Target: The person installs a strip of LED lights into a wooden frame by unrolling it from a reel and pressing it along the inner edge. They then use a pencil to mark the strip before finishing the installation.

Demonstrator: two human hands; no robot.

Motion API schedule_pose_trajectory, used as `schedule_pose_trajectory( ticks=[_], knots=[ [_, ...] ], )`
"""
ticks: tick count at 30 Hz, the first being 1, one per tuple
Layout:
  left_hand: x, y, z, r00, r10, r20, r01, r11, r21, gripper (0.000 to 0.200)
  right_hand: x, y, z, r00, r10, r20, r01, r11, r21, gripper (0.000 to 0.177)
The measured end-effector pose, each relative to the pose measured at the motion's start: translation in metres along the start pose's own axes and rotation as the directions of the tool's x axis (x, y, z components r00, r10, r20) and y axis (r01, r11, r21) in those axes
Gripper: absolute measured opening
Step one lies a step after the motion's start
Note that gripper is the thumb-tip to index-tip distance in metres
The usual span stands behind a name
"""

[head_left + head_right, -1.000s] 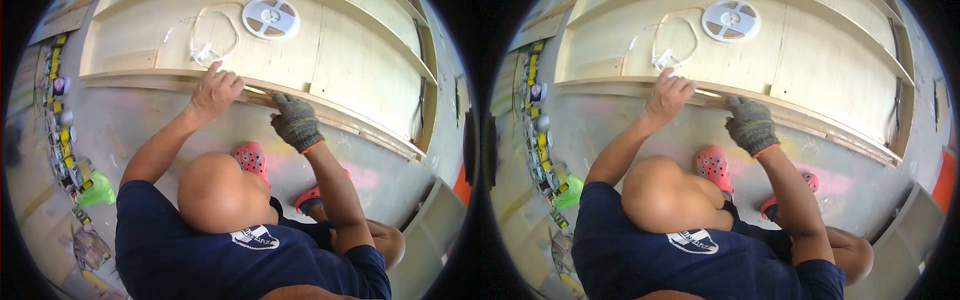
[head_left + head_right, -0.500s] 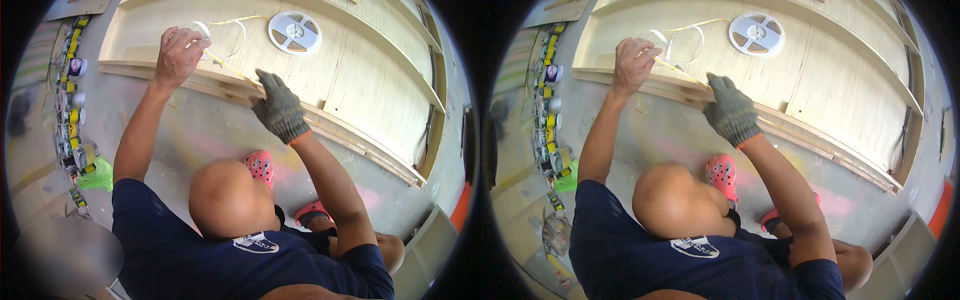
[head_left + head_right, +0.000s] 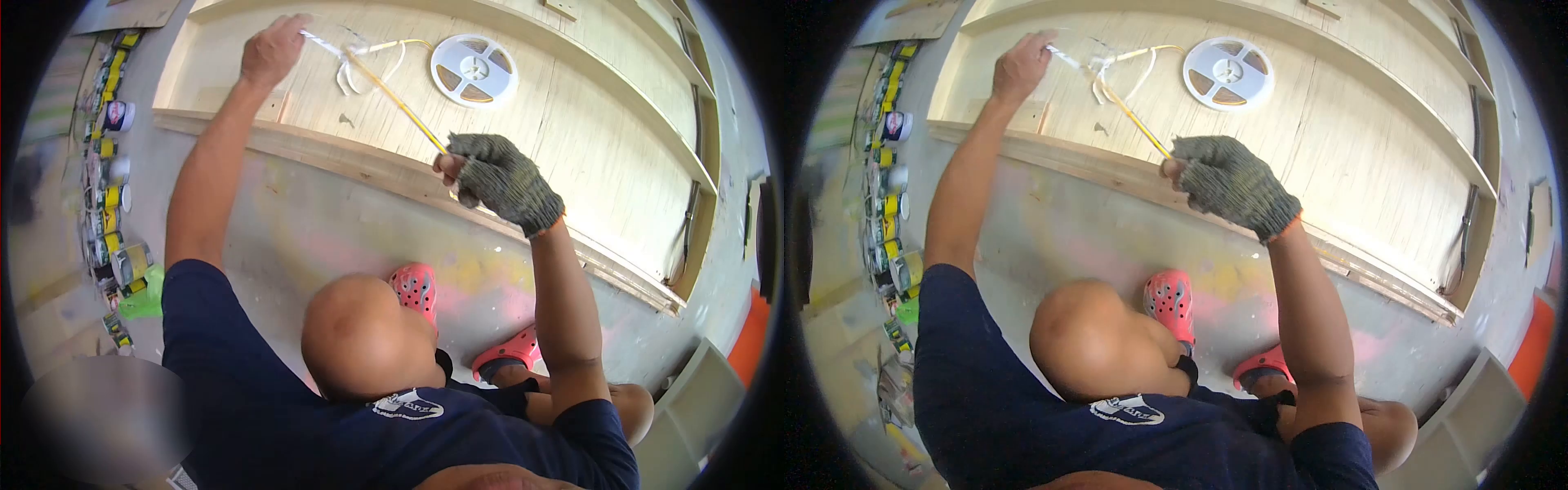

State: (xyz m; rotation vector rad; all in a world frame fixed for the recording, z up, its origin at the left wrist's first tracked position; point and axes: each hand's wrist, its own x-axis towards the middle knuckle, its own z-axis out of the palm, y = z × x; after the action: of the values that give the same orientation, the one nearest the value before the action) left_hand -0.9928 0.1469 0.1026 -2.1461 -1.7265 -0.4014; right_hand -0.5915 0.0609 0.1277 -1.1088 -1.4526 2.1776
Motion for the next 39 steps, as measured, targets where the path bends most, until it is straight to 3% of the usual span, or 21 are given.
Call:
schedule_pose_trajectory(
  ticks=[3,4,5,6,8,11,14,15,17,18,20,22,25,27,28,29,30,31,33,35,39],
  knots=[
    [0.031,-0.057,0.028,0.989,-0.092,0.114,0.077,0.988,0.136,0.03,-0.017,0.012,-0.02,0.998,0.011,0.061,-0.012,1.0,0.016,0.019],
    [0.043,-0.082,0.045,0.818,-0.246,0.519,0.076,0.942,0.327,0.039,-0.021,0.018,-0.025,0.998,0.014,0.055,-0.014,1.0,0.011,0.018],
    [0.056,-0.09,0.057,0.474,-0.42,0.774,-0.018,0.874,0.486,0.048,-0.026,0.02,-0.03,0.999,0.016,0.046,-0.016,1.0,0.004,0.017],
    [0.074,-0.067,0.057,0.482,-0.3,0.823,-0.068,0.924,0.377,0.056,-0.028,0.016,-0.033,0.997,0.067,0.029,-0.065,0.997,-0.038,0.016],
    [0.095,0.002,0.061,0.769,0.027,0.639,0.111,0.978,-0.174,0.064,-0.035,0.023,-0.038,0.995,0.098,0.032,-0.098,0.995,-0.007,0.018],
    [0.127,0.14,0.133,0.869,0.268,0.417,0.186,0.604,-0.775,0.064,-0.032,0.025,-0.037,0.997,0.081,0.005,-0.071,0.899,-0.432,0.024],
    [0.125,0.224,0.193,0.721,0.214,0.659,0.007,0.949,-0.315,0.134,-0.033,0.018,-0.051,0.953,-0.239,0.185,0.288,0.532,-0.796,0.024],
    [0.129,0.224,0.162,0.665,0.228,0.711,0.127,0.904,-0.409,0.146,-0.038,0.021,-0.057,0.877,-0.393,0.278,0.439,0.42,-0.794,0.025],
    [0.125,0.24,0.168,0.768,0.02,0.64,0.224,0.928,-0.299,0.126,-0.049,-0.023,-0.048,0.992,0.124,-0.011,-0.094,0.692,-0.716,0.024],
    [0.137,0.233,0.162,0.631,0.072,0.772,0.319,0.884,-0.343,0.105,-0.056,-0.035,-0.045,0.964,0.246,-0.1,-0.255,0.748,-0.613,0.026],
    [0.142,0.215,0.155,0.473,0.135,0.871,0.426,0.83,-0.359,0.085,-0.069,-0.024,-0.056,0.979,0.199,-0.036,-0.178,0.759,-0.627,0.027],
    [0.154,0.186,0.153,0.672,0.328,0.664,0.296,0.703,-0.647,0.048,-0.074,-0.035,-0.059,0.975,0.221,0.0,-0.17,0.748,-0.642,0.026],
    [0.157,0.073,0.086,0.562,0.413,0.716,0.587,0.411,-0.698,0.037,-0.082,-0.031,-0.063,0.965,0.259,-0.046,-0.218,0.689,-0.691,0.025],
    [0.134,-0.012,0.048,0.542,0.229,0.808,0.76,0.277,-0.588,0.039,-0.064,-0.047,-0.072,0.929,0.369,0.038,-0.246,0.688,-0.683,0.025],
    [0.112,-0.048,0.031,0.536,0.069,0.842,0.836,0.097,-0.54,0.041,-0.055,-0.026,-0.084,0.972,0.113,0.207,0.064,0.721,-0.69,0.025],
    [0.082,-0.087,0.033,0.498,-0.196,0.844,0.839,-0.135,-0.527,0.043,-0.046,-0.025,-0.086,0.971,0.12,0.208,0.051,0.743,-0.668,0.026],
    [0.031,-0.126,0.068,0.564,-0.435,0.702,0.55,-0.436,-0.712,0.066,-0.038,-0.025,-0.088,0.97,0.127,0.208,0.038,0.764,-0.644,0.026],
    [0.007,-0.132,0.062,0.441,-0.577,0.687,0.435,-0.532,-0.726,0.07,-0.029,-0.027,-0.082,0.974,0.193,0.119,-0.114,0.872,-0.477,0.027],
    [-0.027,-0.09,0.012,0.194,-0.596,0.779,0.669,-0.5,-0.55,0.079,-0.002,-0.005,-0.083,0.985,0.132,0.114,-0.126,0.99,-0.057,0.029],
    [-0.036,-0.043,-0.041,0.074,-0.508,0.858,0.931,-0.274,-0.243,0.087,0.019,-0.003,-0.084,0.988,0.091,0.122,-0.08,0.993,-0.09,0.028],
    [-0.035,-0.02,-0.101,0.224,-0.312,0.923,0.911,0.403,-0.085,0.089,0.054,0.001,-0.083,0.973,0.086,0.216,-0.066,0.993,-0.099,0.024]
  ],
)
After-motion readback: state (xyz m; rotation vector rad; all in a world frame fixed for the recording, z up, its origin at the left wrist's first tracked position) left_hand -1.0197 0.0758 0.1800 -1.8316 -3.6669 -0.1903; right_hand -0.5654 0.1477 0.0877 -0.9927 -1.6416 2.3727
